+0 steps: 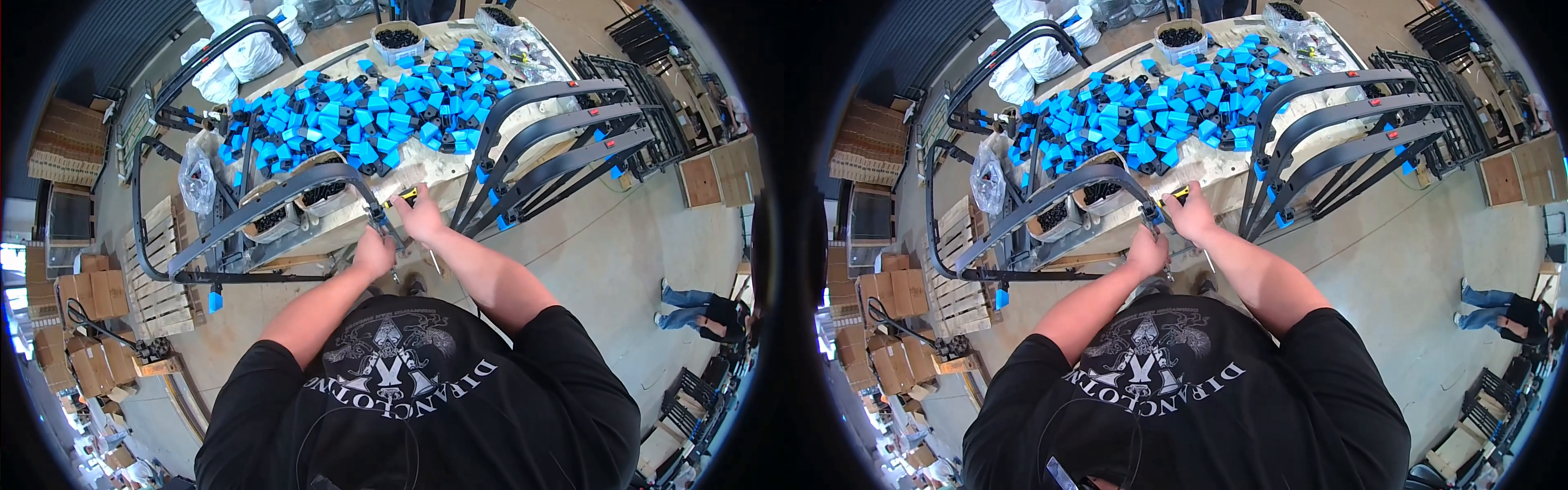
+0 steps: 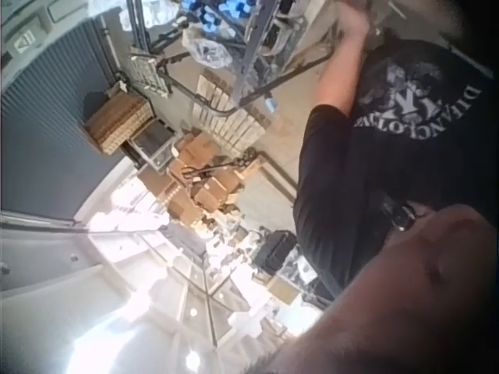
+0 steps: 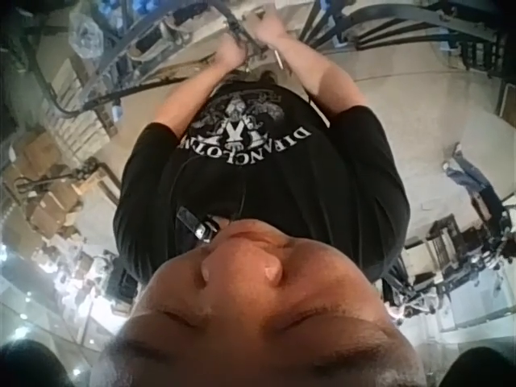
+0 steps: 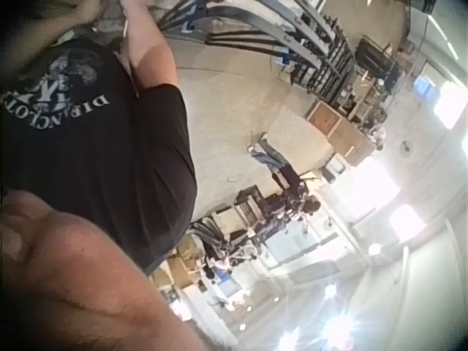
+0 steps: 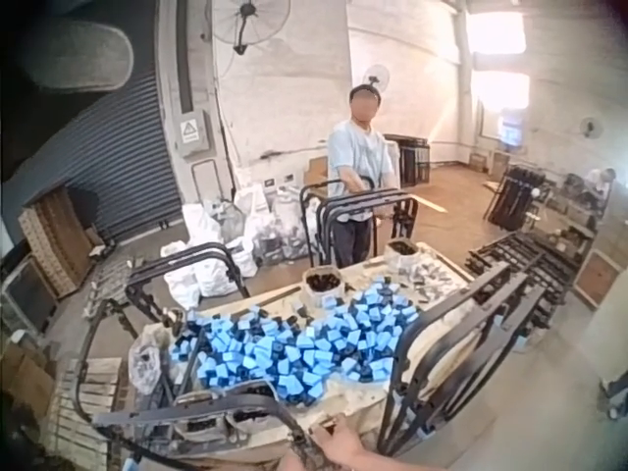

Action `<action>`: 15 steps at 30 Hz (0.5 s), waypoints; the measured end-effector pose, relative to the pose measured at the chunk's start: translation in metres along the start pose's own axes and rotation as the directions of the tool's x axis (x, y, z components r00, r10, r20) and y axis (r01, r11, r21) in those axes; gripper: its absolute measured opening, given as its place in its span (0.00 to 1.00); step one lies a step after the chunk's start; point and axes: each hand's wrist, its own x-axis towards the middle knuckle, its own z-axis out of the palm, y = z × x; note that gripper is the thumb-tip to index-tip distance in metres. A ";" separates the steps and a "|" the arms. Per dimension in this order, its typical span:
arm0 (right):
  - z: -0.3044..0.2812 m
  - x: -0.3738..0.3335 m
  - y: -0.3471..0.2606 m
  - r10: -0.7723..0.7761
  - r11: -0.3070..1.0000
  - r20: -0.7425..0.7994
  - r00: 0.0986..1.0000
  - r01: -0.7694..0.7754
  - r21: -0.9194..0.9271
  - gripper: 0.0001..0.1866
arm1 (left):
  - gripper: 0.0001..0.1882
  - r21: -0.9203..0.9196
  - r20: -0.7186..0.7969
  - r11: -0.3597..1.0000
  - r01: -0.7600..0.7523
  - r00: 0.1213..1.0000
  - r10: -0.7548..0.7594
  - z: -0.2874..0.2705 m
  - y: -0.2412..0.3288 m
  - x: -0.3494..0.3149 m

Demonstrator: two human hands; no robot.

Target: Assembling plastic caps onto metal furniture frames and trimming attachments with pliers.

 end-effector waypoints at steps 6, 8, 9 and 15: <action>-0.001 -0.003 0.017 -0.008 0.999 -0.037 0.999 0.009 0.033 0.35 | 0.12 -0.494 0.616 0.462 0.737 0.672 -0.412 -0.060 0.086 0.011; -0.005 -0.003 0.009 -0.027 0.999 0.003 1.000 0.027 0.035 0.36 | 0.13 -0.374 0.429 0.773 0.512 0.835 -0.346 -0.038 0.068 -0.002; -0.003 -0.002 0.007 -0.036 0.999 0.010 0.999 0.036 0.032 0.36 | 0.13 -0.151 0.259 0.962 0.228 0.948 -0.185 -0.025 0.053 -0.009; 0.002 0.010 0.032 -0.059 0.998 -0.065 0.996 0.059 0.001 0.33 | 0.12 0.026 0.225 0.980 0.199 0.954 -0.200 -0.025 0.064 -0.001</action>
